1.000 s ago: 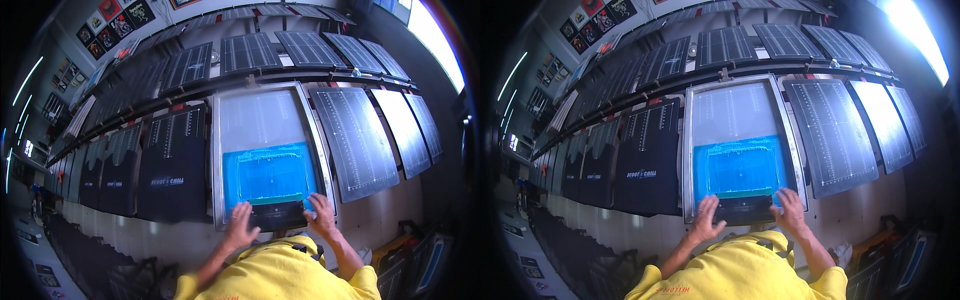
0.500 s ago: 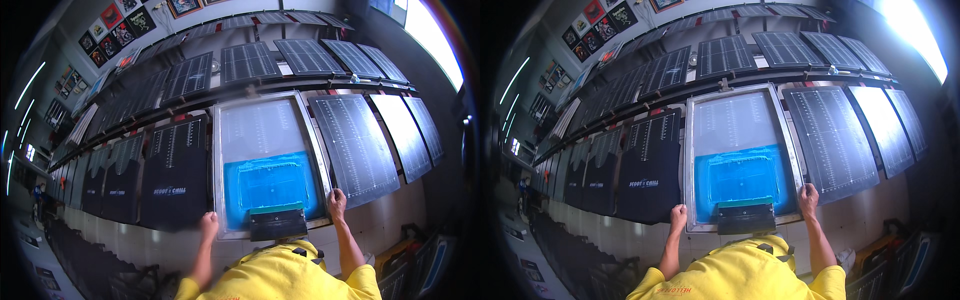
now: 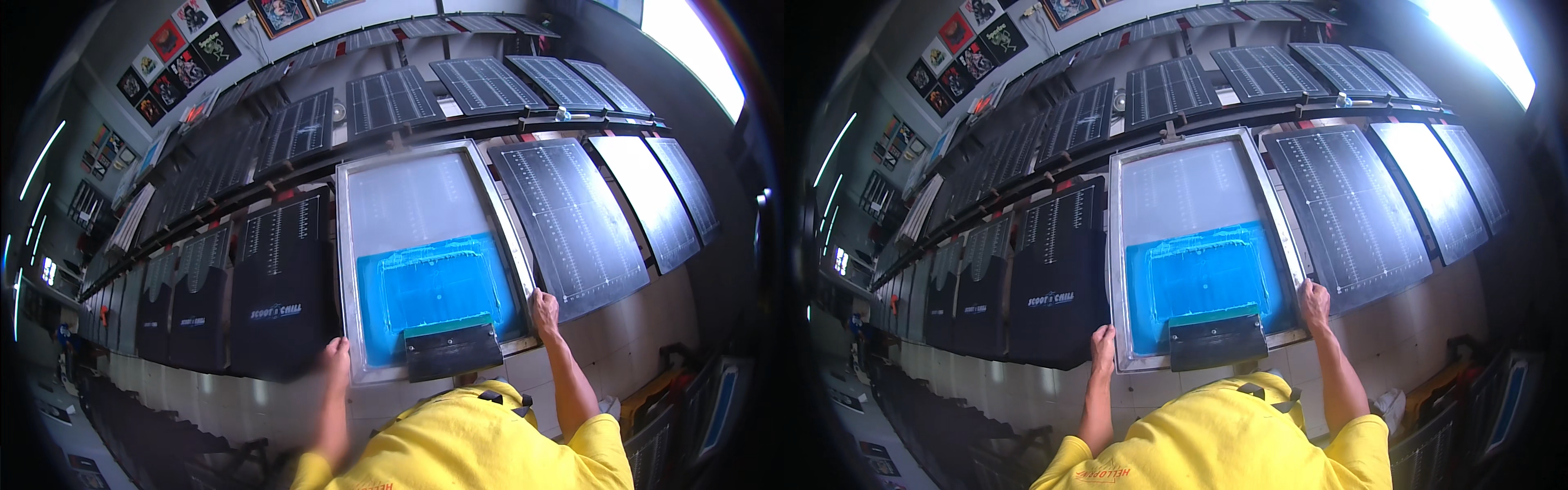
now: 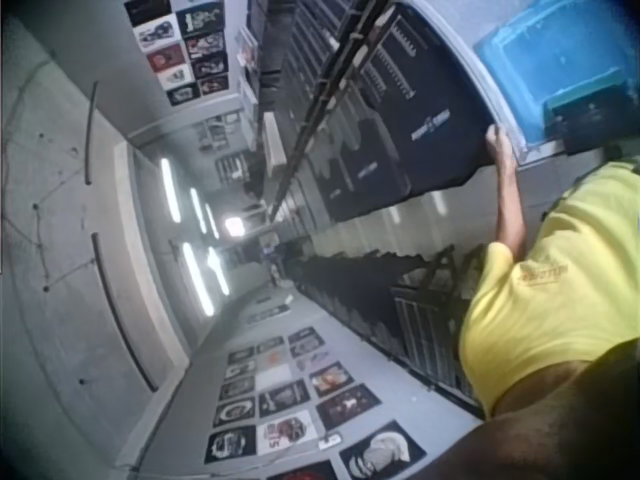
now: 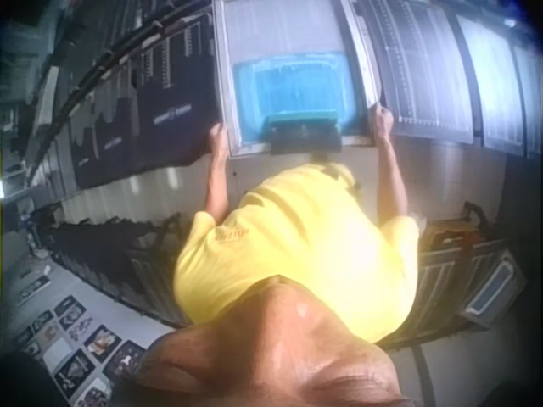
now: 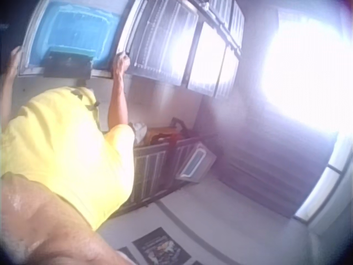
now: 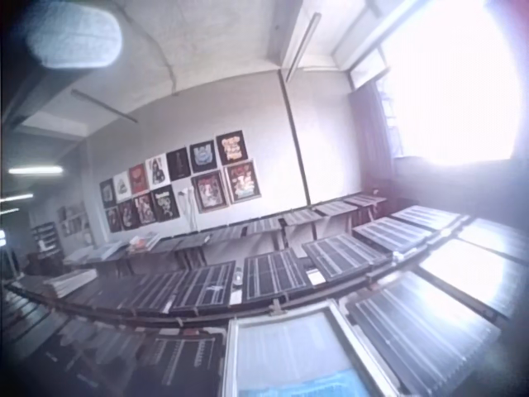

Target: The person performs screen printing by applying blue ink through a screen onto black shirts using a squeegee, then lifts the frame and moves between printing stations.

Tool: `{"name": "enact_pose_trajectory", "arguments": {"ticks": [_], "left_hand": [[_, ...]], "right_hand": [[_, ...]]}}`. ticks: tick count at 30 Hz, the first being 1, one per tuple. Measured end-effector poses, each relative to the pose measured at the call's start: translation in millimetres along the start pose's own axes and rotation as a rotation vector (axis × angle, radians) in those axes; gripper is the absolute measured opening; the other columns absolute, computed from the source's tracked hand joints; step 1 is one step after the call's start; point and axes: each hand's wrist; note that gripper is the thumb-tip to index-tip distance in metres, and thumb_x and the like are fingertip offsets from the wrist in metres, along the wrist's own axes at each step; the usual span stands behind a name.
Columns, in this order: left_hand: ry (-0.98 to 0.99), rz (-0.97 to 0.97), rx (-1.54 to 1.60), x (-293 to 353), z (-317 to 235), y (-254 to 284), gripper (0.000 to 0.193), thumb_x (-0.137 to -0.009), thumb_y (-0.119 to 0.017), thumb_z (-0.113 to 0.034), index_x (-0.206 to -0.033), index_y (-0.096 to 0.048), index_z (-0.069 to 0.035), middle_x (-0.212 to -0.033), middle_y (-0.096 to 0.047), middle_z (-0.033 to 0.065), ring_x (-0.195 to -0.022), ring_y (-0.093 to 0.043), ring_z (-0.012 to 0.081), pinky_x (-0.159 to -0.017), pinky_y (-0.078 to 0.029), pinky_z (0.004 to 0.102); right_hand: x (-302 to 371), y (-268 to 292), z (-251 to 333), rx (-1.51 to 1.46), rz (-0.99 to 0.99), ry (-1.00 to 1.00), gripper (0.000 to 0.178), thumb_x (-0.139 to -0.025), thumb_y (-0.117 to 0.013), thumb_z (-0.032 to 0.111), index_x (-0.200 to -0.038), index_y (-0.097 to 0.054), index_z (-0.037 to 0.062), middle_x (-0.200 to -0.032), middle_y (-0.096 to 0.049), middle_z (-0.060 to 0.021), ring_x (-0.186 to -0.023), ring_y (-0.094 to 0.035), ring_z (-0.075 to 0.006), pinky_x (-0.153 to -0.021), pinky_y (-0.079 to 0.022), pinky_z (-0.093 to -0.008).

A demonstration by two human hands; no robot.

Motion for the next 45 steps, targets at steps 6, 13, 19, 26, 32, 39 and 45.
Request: {"name": "enact_pose_trajectory", "arguments": {"ticks": [6,13,19,26,32,39,45], "left_hand": [[-0.019,-0.158,0.064,20.5,-11.7,25.3,0.030,-0.098,-0.055,-0.023,-0.097,-0.066,0.005,-0.083,-0.066,0.0058,-0.078,-0.058,0.0148,-0.073,-0.046,0.0328],[0.079,-0.272,0.182,62.6,-12.5,143.7,0.043,-0.097,-0.058,-0.033,-0.110,-0.066,0.007,-0.100,-0.068,0.0107,-0.092,-0.062,0.0191,-0.085,-0.047,0.0336],[0.052,-0.641,-0.115,124.2,68.6,258.4,0.054,-0.099,-0.053,-0.041,-0.095,-0.065,0.012,-0.080,-0.065,0.0157,-0.075,-0.055,0.0237,-0.073,-0.047,0.0376],[0.140,-0.800,-0.143,229.4,100.4,301.2,0.057,-0.098,-0.054,-0.042,-0.104,-0.066,0.014,-0.095,-0.070,0.0220,-0.084,-0.065,0.0292,-0.079,-0.051,0.0393],[0.204,-0.811,0.090,266.3,122.2,296.3,0.059,-0.097,-0.055,-0.043,-0.108,-0.064,0.015,-0.099,-0.069,0.0244,-0.089,-0.065,0.0308,-0.080,-0.052,0.0411],[0.199,-0.778,0.090,259.7,118.1,288.9,0.060,-0.098,-0.054,-0.043,-0.109,-0.064,0.015,-0.101,-0.068,0.0248,-0.090,-0.065,0.0310,-0.081,-0.052,0.0417],[0.146,-0.710,0.064,240.8,106.3,295.3,0.060,-0.098,-0.054,-0.043,-0.111,-0.063,0.015,-0.103,-0.067,0.0252,-0.092,-0.064,0.0312,-0.082,-0.052,0.0421]], "right_hand": [[31.6,2.5,20.4,-0.079,0.013,0.029,0.048,-0.095,-0.047,0.037,-0.089,-0.069,-0.0044,-0.076,-0.066,-0.0240,-0.077,-0.067,-0.0355,-0.072,-0.047,-0.0459],[106.4,-74.2,59.7,-0.301,0.169,0.158,0.035,-0.098,-0.050,0.025,-0.097,-0.067,-0.0051,-0.079,-0.067,-0.0136,-0.072,-0.060,-0.0212,-0.068,-0.049,-0.0369],[172.6,-131.8,109.8,-0.269,0.439,0.187,0.039,-0.097,-0.049,0.029,-0.108,-0.067,-0.0029,-0.107,-0.067,-0.0264,-0.103,-0.063,-0.0428,-0.095,-0.047,-0.0455],[222.1,-159.1,146.9,-0.151,0.744,0.343,0.040,-0.099,-0.046,0.029,-0.117,-0.063,-0.0035,-0.117,-0.062,-0.0242,-0.113,-0.057,-0.0398,-0.102,-0.043,-0.0441],[240.3,-176.6,151.5,-0.096,0.853,0.413,0.042,-0.100,-0.044,0.029,-0.119,-0.061,-0.0046,-0.118,-0.060,-0.0245,-0.115,-0.056,-0.0403,-0.103,-0.042,-0.0445],[250.5,-179.9,147.3,-0.079,0.818,0.405,0.042,-0.100,-0.045,0.029,-0.118,-0.061,-0.0053,-0.118,-0.060,-0.0245,-0.115,-0.056,-0.0403,-0.103,-0.042,-0.0449],[240.6,-163.0,140.1,-0.115,0.700,0.331,0.039,-0.099,-0.048,0.028,-0.117,-0.063,-0.0032,-0.117,-0.062,-0.0240,-0.112,-0.058,-0.0402,-0.100,-0.044,-0.0444]]}}
Point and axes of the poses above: each hand's wrist, its own x-axis away from the middle knuckle, its own y-axis out of the back of the hand, z = x × y
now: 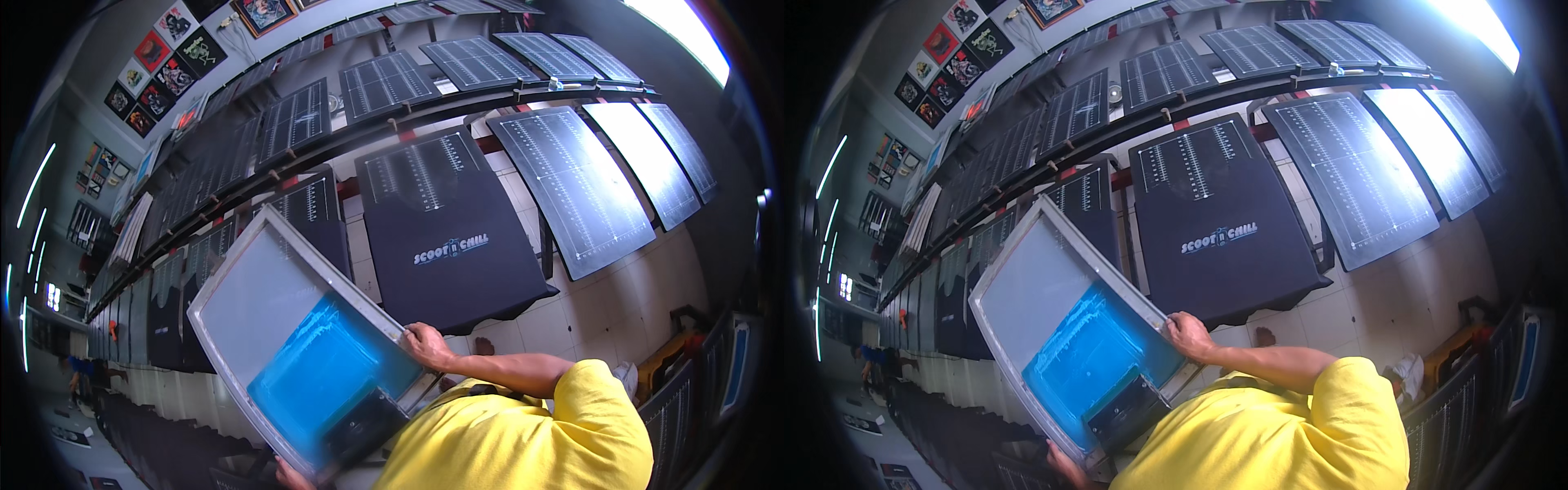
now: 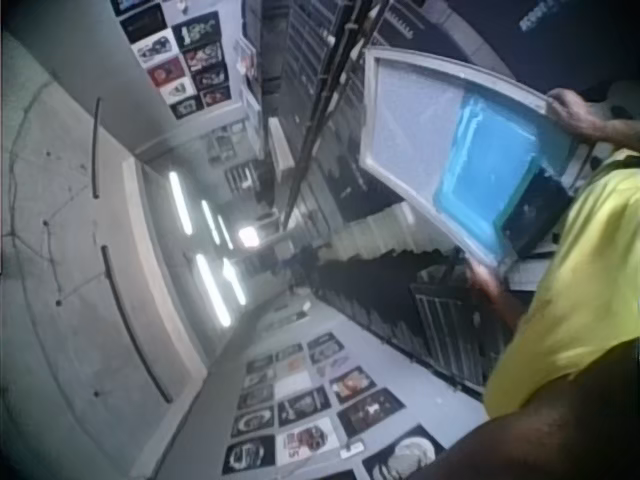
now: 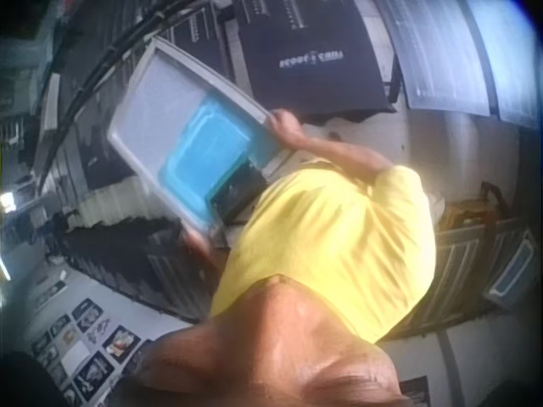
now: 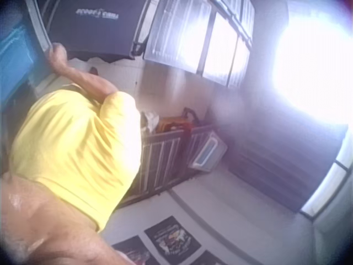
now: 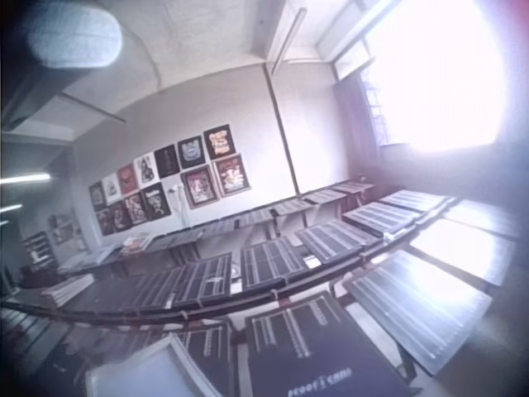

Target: The person performs screen printing by applying blue ink through a screen onto black shirts using a squeegee, then lifts the frame and moves between printing stations.

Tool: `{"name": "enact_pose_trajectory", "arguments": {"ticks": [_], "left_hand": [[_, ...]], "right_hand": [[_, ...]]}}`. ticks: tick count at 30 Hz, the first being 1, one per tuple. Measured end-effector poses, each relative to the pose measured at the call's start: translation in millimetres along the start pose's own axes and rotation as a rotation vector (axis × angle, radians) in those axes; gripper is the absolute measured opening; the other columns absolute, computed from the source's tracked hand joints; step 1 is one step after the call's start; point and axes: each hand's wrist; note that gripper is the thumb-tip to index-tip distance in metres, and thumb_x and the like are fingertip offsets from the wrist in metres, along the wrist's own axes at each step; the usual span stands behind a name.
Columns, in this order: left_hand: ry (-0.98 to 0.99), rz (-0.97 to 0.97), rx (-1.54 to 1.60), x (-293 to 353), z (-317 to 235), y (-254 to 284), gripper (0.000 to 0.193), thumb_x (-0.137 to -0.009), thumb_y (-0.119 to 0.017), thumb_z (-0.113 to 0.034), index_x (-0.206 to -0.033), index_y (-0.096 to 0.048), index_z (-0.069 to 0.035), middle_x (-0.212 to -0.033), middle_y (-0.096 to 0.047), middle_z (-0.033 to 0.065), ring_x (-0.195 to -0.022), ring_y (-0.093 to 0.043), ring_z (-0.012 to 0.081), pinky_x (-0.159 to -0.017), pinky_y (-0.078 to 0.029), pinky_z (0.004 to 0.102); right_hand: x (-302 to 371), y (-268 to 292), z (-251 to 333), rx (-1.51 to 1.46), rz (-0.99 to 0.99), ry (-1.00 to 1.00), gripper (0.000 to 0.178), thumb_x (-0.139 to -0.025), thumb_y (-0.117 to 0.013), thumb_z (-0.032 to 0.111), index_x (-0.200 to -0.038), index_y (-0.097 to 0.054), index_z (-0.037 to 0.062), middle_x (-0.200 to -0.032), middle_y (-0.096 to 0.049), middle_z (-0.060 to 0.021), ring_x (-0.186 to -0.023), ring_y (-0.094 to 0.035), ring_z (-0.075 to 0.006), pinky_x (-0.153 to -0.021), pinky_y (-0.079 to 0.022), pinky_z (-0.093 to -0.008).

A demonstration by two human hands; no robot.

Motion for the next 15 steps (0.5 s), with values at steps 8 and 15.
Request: {"name": "enact_pose_trajectory", "arguments": {"ticks": [8,15], "left_hand": [[0.013,0.179,-0.014,-15.0,-60.6,-100.6,0.048,-0.096,-0.056,-0.035,-0.113,-0.064,0.010,-0.110,-0.066,0.0198,-0.101,-0.061,0.0276,-0.090,-0.047,0.0392],[-0.140,0.382,-0.022,-4.7,-67.9,-221.7,0.034,-0.092,-0.060,-0.026,-0.106,-0.069,0.003,-0.101,-0.070,0.0136,-0.092,-0.065,0.0217,-0.084,-0.051,0.0357]], "right_hand": [[1.3,59.4,-38.6,-0.101,-0.336,-0.052,0.035,-0.096,-0.053,0.025,-0.110,-0.067,-0.0041,-0.103,-0.068,-0.0257,-0.098,-0.065,-0.0404,-0.089,-0.050,-0.0428],[23.8,160.6,-121.5,-0.330,-0.637,-0.044,0.025,-0.096,-0.055,0.020,-0.083,-0.067,0.0024,-0.067,-0.047,0.0061,-0.060,-0.040,-0.0052,-0.053,-0.032,-0.0245]]}}
Point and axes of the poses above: each hand's wrist, its own x-axis away from the middle knuckle, its own y-axis out of the back of the hand, z = x × y
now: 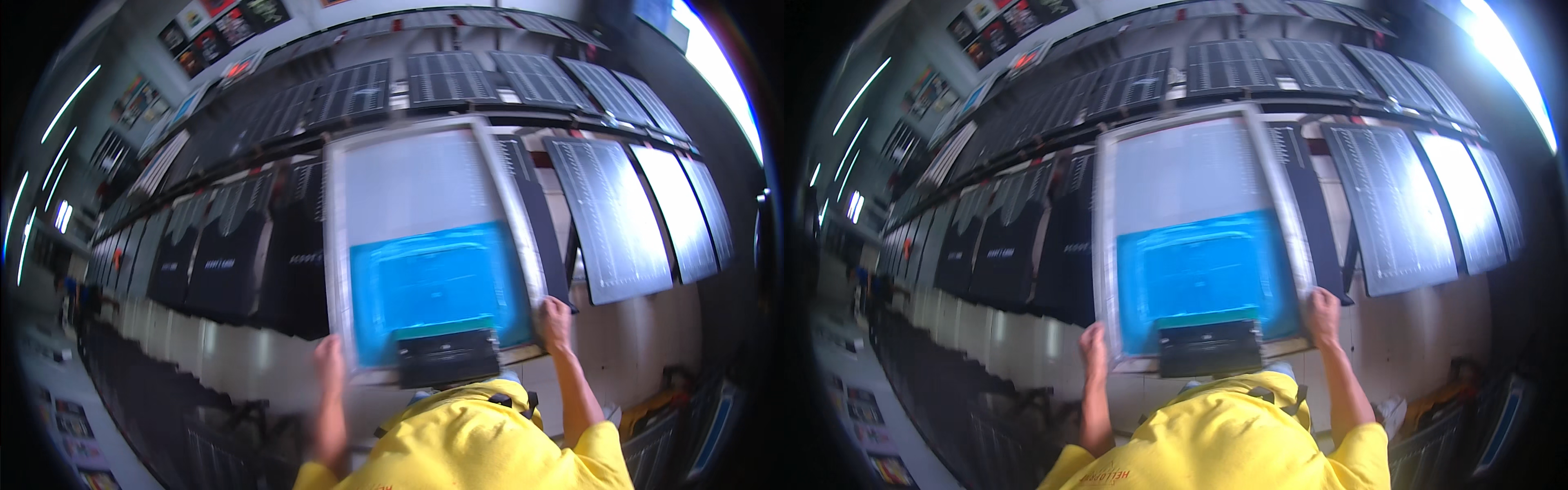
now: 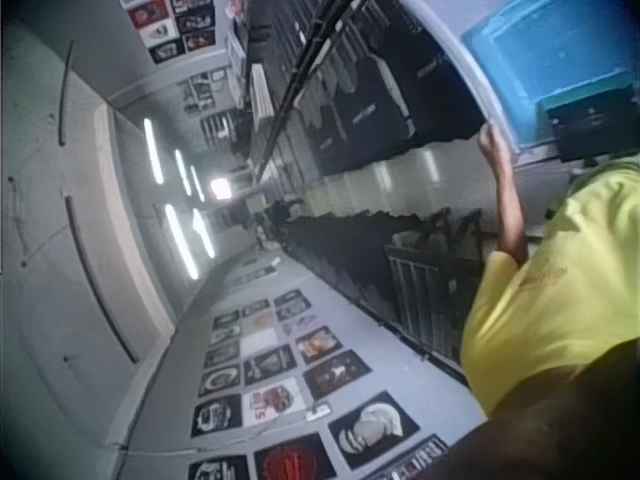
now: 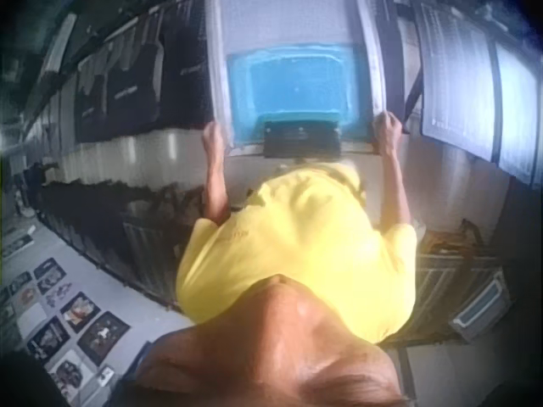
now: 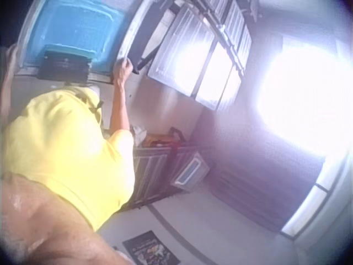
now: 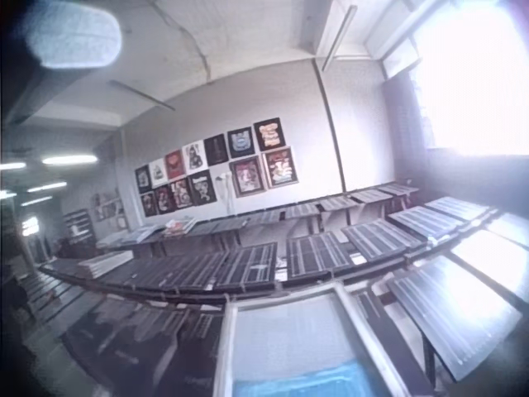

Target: The person performs screen printing by applying blue ink through a screen onto black shirts using a squeegee, then lifts the frame and moves between printing stations.

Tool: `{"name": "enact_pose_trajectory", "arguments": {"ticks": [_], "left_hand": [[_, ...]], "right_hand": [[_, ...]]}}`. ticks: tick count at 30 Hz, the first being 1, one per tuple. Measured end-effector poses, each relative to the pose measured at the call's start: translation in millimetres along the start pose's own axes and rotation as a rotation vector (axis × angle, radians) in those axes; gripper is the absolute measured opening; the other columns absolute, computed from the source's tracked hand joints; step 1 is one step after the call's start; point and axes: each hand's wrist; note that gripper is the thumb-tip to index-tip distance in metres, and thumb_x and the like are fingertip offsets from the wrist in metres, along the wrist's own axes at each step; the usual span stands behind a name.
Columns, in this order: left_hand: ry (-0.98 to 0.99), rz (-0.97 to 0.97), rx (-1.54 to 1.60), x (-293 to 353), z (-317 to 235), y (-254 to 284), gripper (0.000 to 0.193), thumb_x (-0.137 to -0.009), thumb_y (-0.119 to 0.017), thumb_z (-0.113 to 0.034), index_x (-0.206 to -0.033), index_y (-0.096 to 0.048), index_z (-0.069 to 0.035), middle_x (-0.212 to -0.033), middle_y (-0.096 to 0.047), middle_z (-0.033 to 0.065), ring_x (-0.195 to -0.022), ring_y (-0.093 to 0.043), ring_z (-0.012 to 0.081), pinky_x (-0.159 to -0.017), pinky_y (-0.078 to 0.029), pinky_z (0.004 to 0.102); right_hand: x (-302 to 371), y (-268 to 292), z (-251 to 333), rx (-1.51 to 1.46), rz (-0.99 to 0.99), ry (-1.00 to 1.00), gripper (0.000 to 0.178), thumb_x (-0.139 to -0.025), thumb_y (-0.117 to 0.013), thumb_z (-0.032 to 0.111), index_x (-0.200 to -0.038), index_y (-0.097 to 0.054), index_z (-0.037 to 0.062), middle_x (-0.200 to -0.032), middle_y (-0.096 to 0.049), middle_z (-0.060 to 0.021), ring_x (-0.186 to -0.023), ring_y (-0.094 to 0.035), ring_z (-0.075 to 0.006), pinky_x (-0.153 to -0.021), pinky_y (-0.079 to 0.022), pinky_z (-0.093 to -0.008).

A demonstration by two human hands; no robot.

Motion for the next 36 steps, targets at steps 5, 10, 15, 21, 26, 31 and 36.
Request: {"name": "enact_pose_trajectory", "arguments": {"ticks": [5,10,15,21,26,31,36], "left_hand": [[-0.174,0.269,0.031,12.7,-17.6,-96.6,0.041,-0.093,-0.060,-0.039,-0.088,-0.065,0.002,-0.083,-0.064,0.0132,-0.077,-0.062,0.0241,-0.070,-0.048,0.0396],[-0.327,0.369,-0.065,44.7,-32.8,-152.6,0.040,-0.094,-0.059,-0.036,-0.092,-0.063,0.004,-0.086,-0.062,0.0202,-0.079,-0.060,0.0336,-0.071,-0.046,0.0412],[-0.361,0.357,-0.078,57.4,-32.9,-177.0,0.043,-0.092,-0.061,-0.039,-0.095,-0.063,0.004,-0.089,-0.062,0.0224,-0.087,-0.060,0.0416,-0.076,-0.048,0.0473],[-0.259,0.410,-0.110,49.5,-28.3,-162.6,0.033,-0.092,-0.061,-0.030,-0.087,-0.063,0.003,-0.085,-0.062,0.0213,-0.082,-0.060,0.0399,-0.073,-0.047,0.0447],[-0.247,0.309,-0.104,35.1,-15.8,-152.0,0.035,-0.092,-0.060,-0.029,-0.081,-0.061,0.004,-0.075,-0.061,0.0187,-0.072,-0.060,0.0306,-0.067,-0.045,0.0413],[-0.134,0.231,0.014,21.5,-12.9,-143.5,0.045,-0.097,-0.056,-0.034,-0.066,-0.046,-0.002,-0.060,-0.034,0.0008,-0.061,-0.034,0.0114,-0.056,-0.031,0.0351],[-0.119,0.224,-0.013,10.8,-32.2,-149.0,0.046,-0.097,-0.055,-0.033,-0.066,-0.047,-0.001,-0.059,-0.036,0.0009,-0.060,-0.035,0.0117,-0.056,-0.031,0.0356]], "right_hand": [[-7.8,113.9,-6.2,0.043,-0.085,-0.026,0.029,-0.097,-0.051,0.018,-0.072,-0.059,0.0057,-0.062,-0.046,0.0054,-0.054,-0.039,-0.0058,-0.050,-0.029,-0.0256],[6.1,195.4,-15.6,0.168,-0.190,-0.042,0.030,-0.097,-0.052,0.020,-0.073,-0.058,0.0022,-0.064,-0.046,0.0038,-0.057,-0.041,-0.0080,-0.052,-0.031,-0.0273],[15.6,221.7,-26.9,0.157,-0.255,-0.066,0.029,-0.096,-0.051,0.017,-0.071,-0.057,0.0029,-0.063,-0.046,0.0032,-0.056,-0.042,-0.0076,-0.051,-0.032,-0.0269],[4.7,190.5,-7.7,0.122,-0.196,-0.090,0.028,-0.095,-0.053,0.016,-0.074,-0.061,0.0007,-0.064,-0.050,0.0026,-0.057,-0.044,-0.0073,-0.052,-0.034,-0.0263],[-26.0,159.4,-17.8,0.149,-0.167,-0.034,0.030,-0.094,-0.055,0.018,-0.086,-0.067,-0.0081,-0.069,-0.058,-0.0003,-0.063,-0.050,-0.0092,-0.057,-0.040,-0.0282],[-56.5,126.4,-13.3,0.273,-0.081,0.017,0.032,-0.091,-0.053,0.020,-0.082,-0.065,-0.0076,-0.063,-0.056,-0.0046,-0.061,-0.050,-0.0115,-0.059,-0.042,-0.0323],[-86.3,112.1,-19.6,0.289,-0.110,0.062,0.036,-0.094,-0.054,0.024,-0.070,-0.061,-0.0026,-0.058,-0.050,-0.0023,-0.055,-0.045,-0.0118,-0.053,-0.037,-0.0319]]}}
Point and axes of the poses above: each hand's wrist, its own x-axis away from the middle knuckle, its own y-axis out of the back of the hand, z = x × y
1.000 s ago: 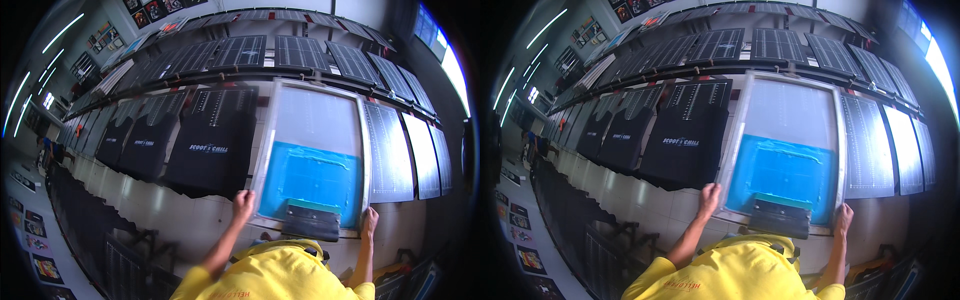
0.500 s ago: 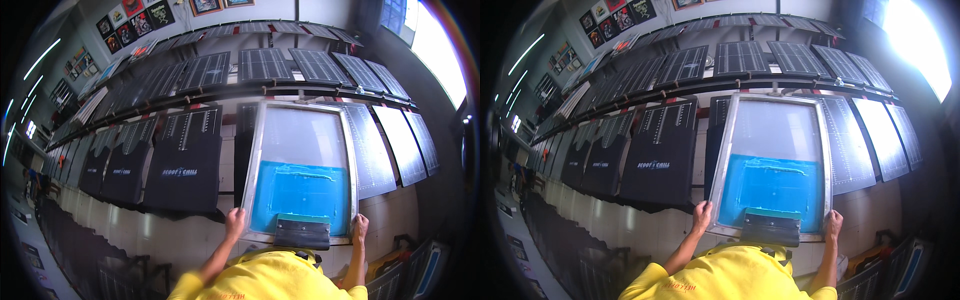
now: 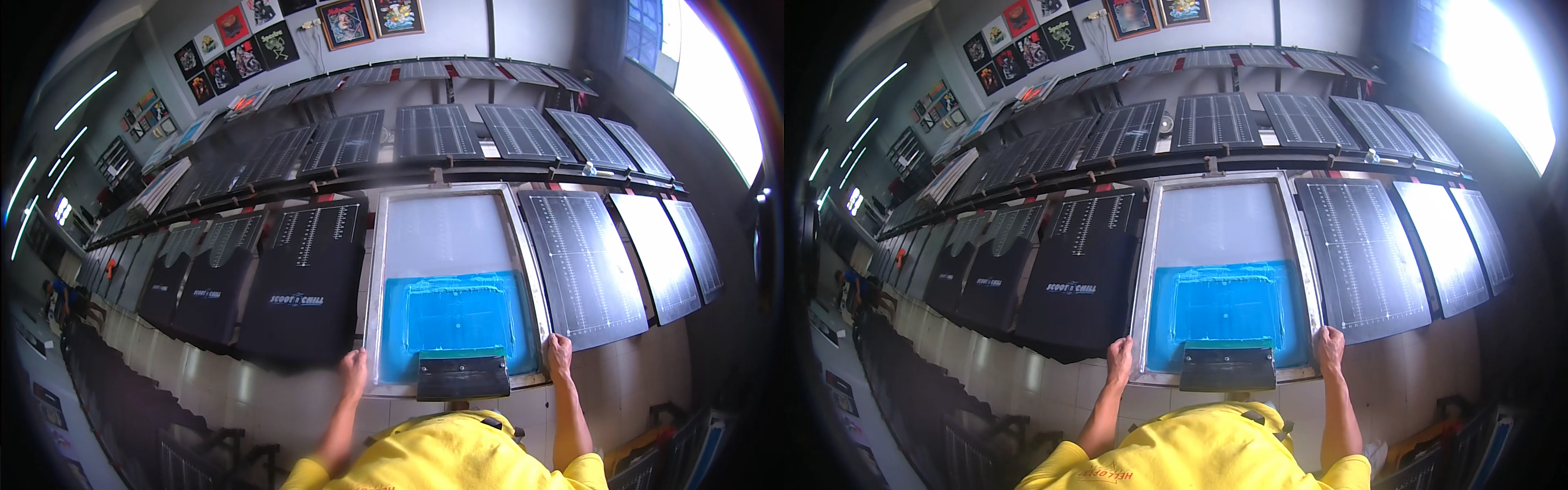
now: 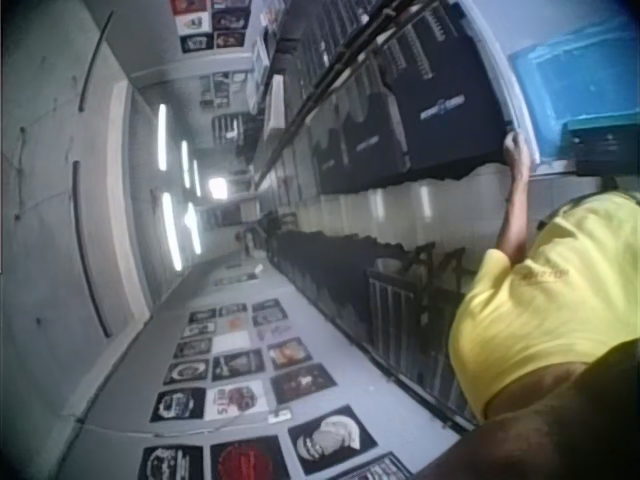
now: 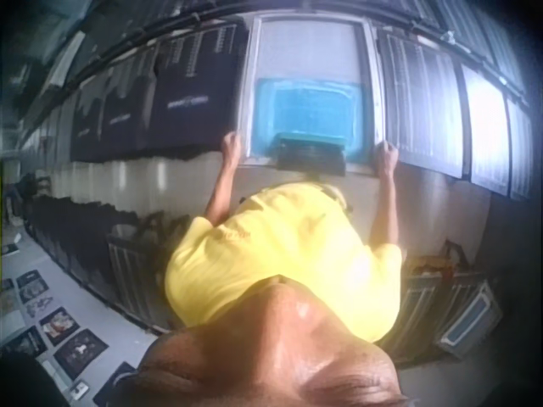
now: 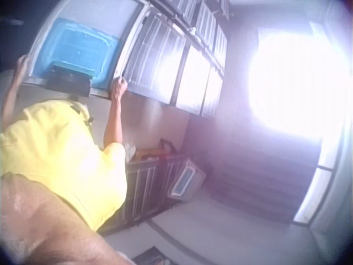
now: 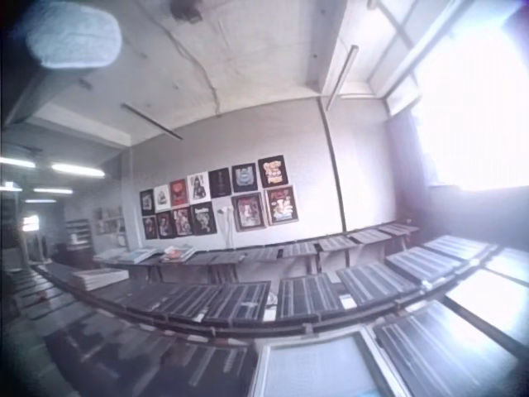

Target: The person performs screen printing by applying blue ink through a screen onto black shirts using a squeegee, then lifts the frame and moves between printing stations.

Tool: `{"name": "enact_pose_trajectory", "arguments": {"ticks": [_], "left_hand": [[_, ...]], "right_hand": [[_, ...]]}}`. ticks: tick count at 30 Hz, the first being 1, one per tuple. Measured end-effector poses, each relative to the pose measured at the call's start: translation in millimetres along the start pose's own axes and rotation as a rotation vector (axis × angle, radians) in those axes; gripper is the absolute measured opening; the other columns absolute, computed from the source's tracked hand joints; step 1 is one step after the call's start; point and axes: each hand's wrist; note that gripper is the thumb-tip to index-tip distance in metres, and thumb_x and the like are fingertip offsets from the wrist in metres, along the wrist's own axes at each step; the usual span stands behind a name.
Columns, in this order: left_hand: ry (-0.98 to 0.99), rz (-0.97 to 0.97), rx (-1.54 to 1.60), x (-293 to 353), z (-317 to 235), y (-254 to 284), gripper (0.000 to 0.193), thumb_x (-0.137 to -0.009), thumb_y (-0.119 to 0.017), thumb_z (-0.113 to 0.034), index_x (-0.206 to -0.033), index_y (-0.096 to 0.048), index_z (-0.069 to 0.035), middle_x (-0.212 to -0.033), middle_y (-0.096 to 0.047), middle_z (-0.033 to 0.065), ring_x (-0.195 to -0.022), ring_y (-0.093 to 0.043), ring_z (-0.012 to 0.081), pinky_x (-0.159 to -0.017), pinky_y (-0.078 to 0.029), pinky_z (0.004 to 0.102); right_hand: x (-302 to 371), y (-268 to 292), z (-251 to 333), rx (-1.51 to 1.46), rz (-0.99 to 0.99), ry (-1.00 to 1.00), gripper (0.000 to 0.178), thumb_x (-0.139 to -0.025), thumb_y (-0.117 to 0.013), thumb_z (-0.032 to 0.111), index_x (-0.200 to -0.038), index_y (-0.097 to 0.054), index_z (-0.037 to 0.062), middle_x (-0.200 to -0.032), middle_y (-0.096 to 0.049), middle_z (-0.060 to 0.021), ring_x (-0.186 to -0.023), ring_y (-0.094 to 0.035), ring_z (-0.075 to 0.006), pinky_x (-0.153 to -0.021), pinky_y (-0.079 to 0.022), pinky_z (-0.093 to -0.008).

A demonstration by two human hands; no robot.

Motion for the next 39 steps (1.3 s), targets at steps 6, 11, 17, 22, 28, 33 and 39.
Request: {"name": "enact_pose_trajectory", "arguments": {"ticks": [6,11,17,22,28,33,39], "left_hand": [[0.020,-0.002,-0.085,-13.6,-7.0,-4.2,0.042,-0.097,-0.055,-0.030,-0.070,-0.052,0.002,-0.061,-0.051,0.0103,-0.060,-0.048,0.0179,-0.060,-0.040,0.0379],[0.009,-0.024,-0.100,-26.8,1.8,-8.8,0.047,-0.097,-0.054,-0.035,-0.068,-0.048,0.002,-0.058,-0.038,0.0055,-0.059,-0.037,0.0147,-0.057,-0.032,0.0387],[0.020,-0.009,-0.097,-32.8,-4.4,-8.9,0.046,-0.096,-0.055,-0.034,-0.068,-0.048,0.001,-0.059,-0.039,0.0033,-0.060,-0.036,0.0126,-0.056,-0.032,0.0375],[0.036,0.021,-0.077,-41.4,0.3,-8.3,0.037,-0.096,-0.057,-0.030,-0.079,-0.061,0.002,-0.067,-0.057,0.0092,-0.064,-0.053,0.0181,-0.062,-0.041,0.0363],[0.081,0.074,-0.198,-39.8,-8.2,2.5,0.034,-0.095,-0.058,-0.030,-0.088,-0.069,0.001,-0.073,-0.068,0.0124,-0.067,-0.063,0.0220,-0.067,-0.048,0.0363],[0.065,0.119,-0.347,-47.3,-13.7,6.6,0.034,-0.093,-0.058,-0.032,-0.090,-0.070,0.000,-0.079,-0.070,0.0154,-0.074,-0.068,0.0289,-0.071,-0.050,0.0389],[-0.027,0.113,-0.532,-49.7,-12.9,-0.3,0.031,-0.093,-0.057,-0.030,-0.091,-0.072,-0.003,-0.088,-0.070,0.0209,-0.083,-0.068,0.0394,-0.073,-0.052,0.0437]], "right_hand": [[-8.0,-3.2,10.2,0.024,0.004,-0.012,0.037,-0.093,-0.055,0.025,-0.070,-0.060,-0.0027,-0.058,-0.050,-0.0034,-0.054,-0.045,-0.0123,-0.053,-0.037,-0.0322],[-15.3,-10.5,21.0,0.062,0.012,-0.016,0.036,-0.090,-0.051,0.024,-0.079,-0.065,-0.0064,-0.062,-0.060,-0.0129,-0.059,-0.056,-0.0204,-0.060,-0.045,-0.0383],[-22.6,-16.9,27.6,0.086,0.024,-0.040,0.036,-0.091,-0.051,0.024,-0.081,-0.066,-0.0067,-0.067,-0.063,-0.0165,-0.063,-0.060,-0.0249,-0.064,-0.046,-0.0403],[-21.6,-17.6,31.0,0.167,-0.014,0.016,0.034,-0.090,-0.051,0.023,-0.082,-0.066,-0.0061,-0.069,-0.063,-0.0204,-0.065,-0.062,-0.0304,-0.065,-0.046,-0.0420],[-21.8,-20.8,34.6,0.202,0.006,-0.027,0.032,-0.090,-0.051,0.022,-0.084,-0.068,-0.0052,-0.069,-0.064,-0.0219,-0.067,-0.064,-0.0317,-0.066,-0.047,-0.0430],[-25.6,-26.2,24.4,0.195,-0.026,-0.021,0.032,-0.090,-0.052,0.023,-0.089,-0.070,-0.0038,-0.073,-0.065,-0.0229,-0.070,-0.065,-0.0333,-0.068,-0.048,-0.0423],[-24.9,-40.6,12.2,0.248,-0.085,0.037,0.032,-0.092,-0.049,0.024,-0.091,-0.069,-0.0025,-0.081,-0.066,-0.0264,-0.079,-0.063,-0.0436,-0.073,-0.048,-0.0482]]}}
Point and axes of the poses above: each hand's wrist, its own x-axis away from the middle knuckle, its own y-axis out of the back of the hand, z = x × y
